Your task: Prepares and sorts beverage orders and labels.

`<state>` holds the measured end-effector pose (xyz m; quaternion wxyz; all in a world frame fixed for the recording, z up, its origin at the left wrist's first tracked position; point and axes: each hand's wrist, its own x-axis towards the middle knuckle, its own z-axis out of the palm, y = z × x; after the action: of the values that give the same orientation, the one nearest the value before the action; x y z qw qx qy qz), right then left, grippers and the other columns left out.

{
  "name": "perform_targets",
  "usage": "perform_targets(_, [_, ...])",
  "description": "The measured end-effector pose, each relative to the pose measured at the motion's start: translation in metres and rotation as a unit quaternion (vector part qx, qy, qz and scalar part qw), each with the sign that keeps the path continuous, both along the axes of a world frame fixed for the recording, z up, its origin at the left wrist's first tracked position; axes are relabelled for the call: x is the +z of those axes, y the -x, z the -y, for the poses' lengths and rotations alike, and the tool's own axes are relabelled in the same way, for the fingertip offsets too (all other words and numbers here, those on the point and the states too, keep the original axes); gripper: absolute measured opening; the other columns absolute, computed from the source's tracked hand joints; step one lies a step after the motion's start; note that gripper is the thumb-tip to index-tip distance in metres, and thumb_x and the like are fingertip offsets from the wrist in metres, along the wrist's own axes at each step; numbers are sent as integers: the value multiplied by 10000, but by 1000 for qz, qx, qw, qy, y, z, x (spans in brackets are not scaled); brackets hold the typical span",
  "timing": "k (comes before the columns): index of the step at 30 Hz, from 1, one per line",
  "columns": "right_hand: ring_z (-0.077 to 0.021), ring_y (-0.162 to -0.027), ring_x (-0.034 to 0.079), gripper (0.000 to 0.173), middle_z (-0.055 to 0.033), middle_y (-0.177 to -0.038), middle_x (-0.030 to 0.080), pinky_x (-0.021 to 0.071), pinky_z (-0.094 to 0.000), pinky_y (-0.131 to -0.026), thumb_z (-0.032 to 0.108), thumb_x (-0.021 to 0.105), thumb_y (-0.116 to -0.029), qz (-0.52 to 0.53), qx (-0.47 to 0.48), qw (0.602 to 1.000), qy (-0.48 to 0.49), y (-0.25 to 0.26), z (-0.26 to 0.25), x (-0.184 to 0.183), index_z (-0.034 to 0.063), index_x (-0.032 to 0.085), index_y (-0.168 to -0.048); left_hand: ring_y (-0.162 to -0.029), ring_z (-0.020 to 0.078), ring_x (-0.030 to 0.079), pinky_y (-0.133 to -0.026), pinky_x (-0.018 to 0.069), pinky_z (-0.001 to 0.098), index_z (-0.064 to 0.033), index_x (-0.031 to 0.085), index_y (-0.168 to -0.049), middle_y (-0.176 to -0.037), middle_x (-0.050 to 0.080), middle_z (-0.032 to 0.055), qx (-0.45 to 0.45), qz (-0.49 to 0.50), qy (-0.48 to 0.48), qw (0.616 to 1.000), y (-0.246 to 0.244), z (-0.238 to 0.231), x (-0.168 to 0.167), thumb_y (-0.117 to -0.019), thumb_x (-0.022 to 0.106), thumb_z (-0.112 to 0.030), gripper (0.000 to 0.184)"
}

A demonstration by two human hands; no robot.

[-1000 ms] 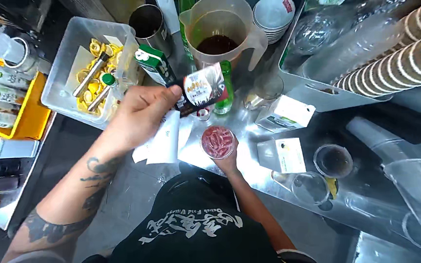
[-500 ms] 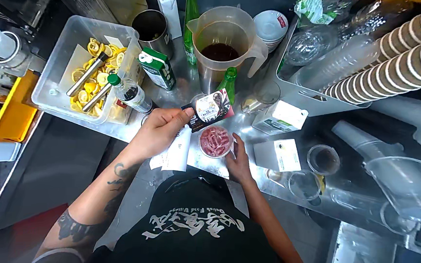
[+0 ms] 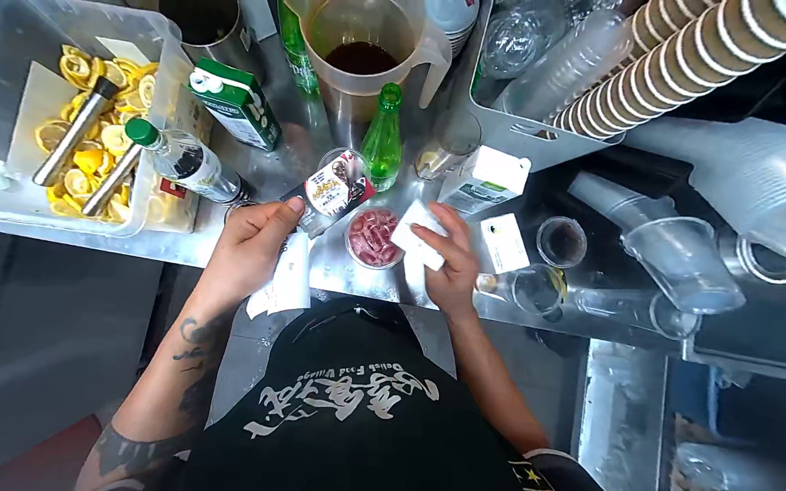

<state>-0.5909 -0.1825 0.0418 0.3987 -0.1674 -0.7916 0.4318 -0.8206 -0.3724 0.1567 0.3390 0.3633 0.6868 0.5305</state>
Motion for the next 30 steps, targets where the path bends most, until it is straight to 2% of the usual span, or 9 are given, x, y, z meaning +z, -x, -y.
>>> perform_targets(3, [-378,-1488,366,403,-146,-1514,531,303,-569,-1229,134,523,-964,135,55,986,-81,14,5,-13,137,708,-1323,-451,83,526,-417,447,223,-126,626,-769,-585,575,5,5,-1,-2,1000,-2,3,1,-1113,427,-342,453])
perform_targets(5, [-347,-1471,402,467,-97,-1495,565,292,-575,-1226,195,606,-931,160,72,980,-89,17,4,-12,114,649,-1389,-469,75,536,-436,458,219,-124,624,-770,-593,580,-4,8,-3,-13,1000,1,5,0,-1115,427,-318,442])
perform_targets(6, [-333,-1473,404,575,-84,-1496,564,275,-589,-1232,232,673,-888,168,80,979,-83,16,3,-9,100,587,-1441,-475,67,537,-443,461,212,-129,622,-768,-597,582,-13,14,-2,-15,1000,2,8,-1,-1115,430,-310,436])
perform_targets(9, [-326,-1464,420,801,-111,-1493,550,282,-639,-1217,236,769,-786,174,96,978,-61,13,5,-4,67,458,-1505,-486,55,514,-455,436,199,-141,620,-763,-603,566,-28,27,3,-8,1000,3,17,-7,-1111,441,-316,428])
perform_targets(12, [-315,-1461,427,786,-131,-1491,545,292,-630,-1215,139,734,-772,180,106,976,-62,13,8,2,43,454,-1500,-502,52,523,-468,443,197,-139,630,-775,-618,575,-30,27,7,-5,1000,3,24,-10,-1112,438,-314,426])
perform_targets(16, [-291,-1469,428,623,-120,-1487,559,263,-640,-1226,88,622,-876,176,110,976,-59,13,10,12,20,475,-1478,-499,55,548,-467,469,199,-136,640,-784,-620,595,-25,40,18,-2,999,3,27,-11,-1111,442,-318,424])
perform_targets(19, [-281,-1462,440,561,-116,-1459,585,244,-635,-1230,74,564,-891,181,110,975,-64,14,9,15,3,501,-1445,-540,52,566,-518,495,210,-111,637,-784,-644,603,-28,36,21,-26,999,7,25,-17,-1109,447,-281,413])
perform_targets(24, [-284,-1449,457,628,-89,-1436,605,248,-661,-1220,99,650,-819,193,115,971,-81,11,8,17,38,529,-1432,-532,58,554,-509,483,216,-110,623,-767,-632,590,-24,34,20,-30,999,8,23,-20,-1107,455,-284,417])
perform_targets(30, [-287,-1451,448,659,-83,-1457,586,265,-651,-1215,147,732,-832,210,110,967,-90,14,10,18,78,530,-1455,-533,75,572,-505,498,234,-90,619,-773,-631,599,-3,29,30,-39,998,3,16,-25,-1109,453,-278,420])
